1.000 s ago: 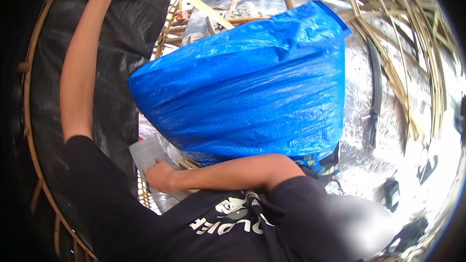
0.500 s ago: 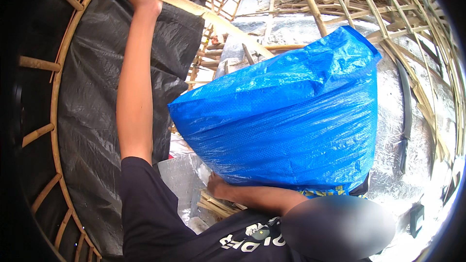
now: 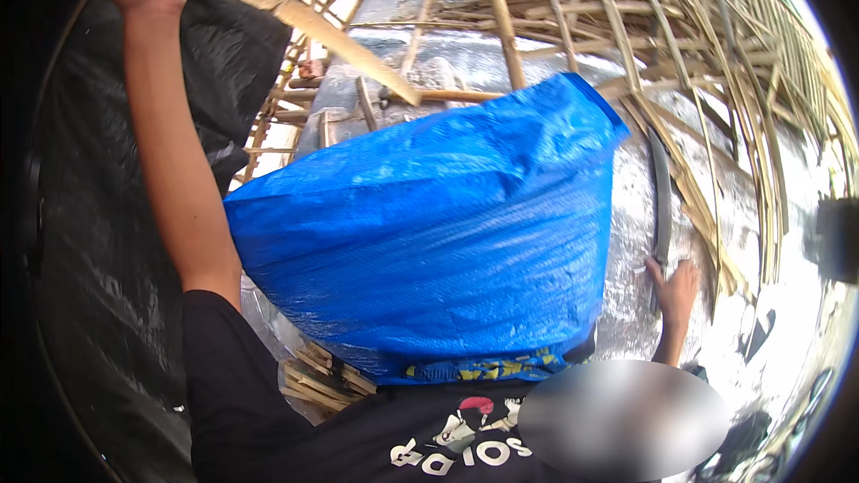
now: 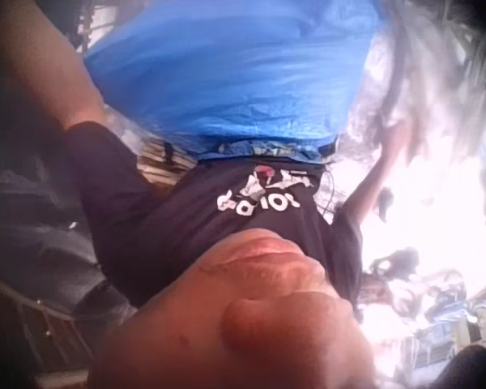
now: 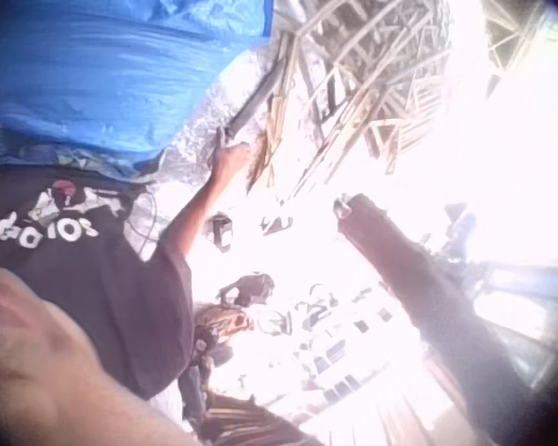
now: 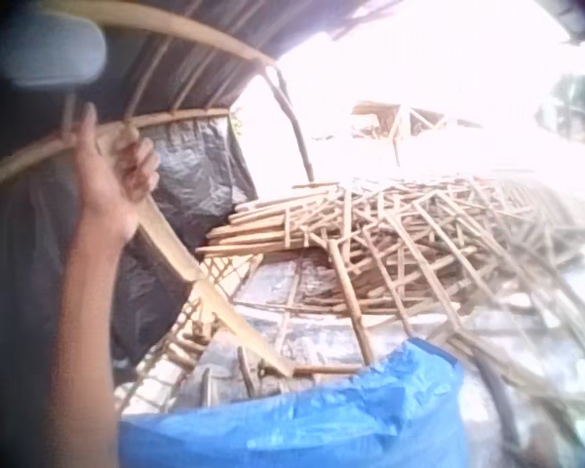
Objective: The person uses a hammer to nail bamboo strips into a lattice frame, then uses a knife to shave and shape a thin bamboo strip.
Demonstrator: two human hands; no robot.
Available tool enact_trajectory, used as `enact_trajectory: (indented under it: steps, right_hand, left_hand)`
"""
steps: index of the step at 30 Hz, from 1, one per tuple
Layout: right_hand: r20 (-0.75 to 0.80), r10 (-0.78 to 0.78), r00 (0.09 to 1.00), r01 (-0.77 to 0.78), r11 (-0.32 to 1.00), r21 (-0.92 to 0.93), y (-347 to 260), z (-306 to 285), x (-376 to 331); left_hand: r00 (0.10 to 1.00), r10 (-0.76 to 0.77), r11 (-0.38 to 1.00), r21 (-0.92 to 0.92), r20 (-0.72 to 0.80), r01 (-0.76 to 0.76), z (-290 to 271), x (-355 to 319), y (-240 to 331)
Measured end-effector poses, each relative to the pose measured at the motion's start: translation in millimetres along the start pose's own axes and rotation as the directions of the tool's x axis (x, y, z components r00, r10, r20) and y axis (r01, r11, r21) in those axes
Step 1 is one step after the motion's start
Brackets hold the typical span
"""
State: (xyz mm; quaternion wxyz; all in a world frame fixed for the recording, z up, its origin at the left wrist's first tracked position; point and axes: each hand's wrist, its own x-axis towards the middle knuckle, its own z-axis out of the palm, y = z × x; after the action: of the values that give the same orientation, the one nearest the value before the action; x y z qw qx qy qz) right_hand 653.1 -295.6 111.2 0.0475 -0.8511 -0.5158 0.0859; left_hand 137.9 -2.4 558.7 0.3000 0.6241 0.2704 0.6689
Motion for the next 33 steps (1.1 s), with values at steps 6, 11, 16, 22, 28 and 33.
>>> enact_trajectory:
  steps: [6,11,16,22,28,33]
  right_hand:
    - [0.130,0.107,0.986,-0.139,0.952,0.272,-60,48,-56]
    - [0.461,0.153,0.874,-0.462,0.557,0.690,-149,6,-85]
    - [0.450,0.024,0.893,-0.440,0.256,0.861,-198,-99,-103]
    - [0.004,-0.029,1.000,-0.002,0.090,0.996,-340,-172,-102]
    - [-0.001,-0.433,0.901,-0.083,-0.173,0.981,-453,-213,-43]
    - [0.189,-0.644,0.741,-0.294,-0.059,0.954,-486,-155,2]
  left_hand:
    - [0.966,0.024,0.982,-0.188,0.257,0.025,-76,-14,-17]
    - [0.996,0.005,0.999,-0.032,-0.085,-0.008,-105,-36,-29]
    - [0.963,-0.063,0.967,-0.253,-0.261,-0.005,-140,-40,-21]
    - [0.974,0.045,0.995,-0.074,-0.222,-0.063,-153,-51,-19]
    - [0.966,0.167,0.986,0.042,-0.195,-0.162,-140,-8,-8]
    - [0.908,0.298,0.951,0.172,-0.294,-0.257,-110,6,-18]
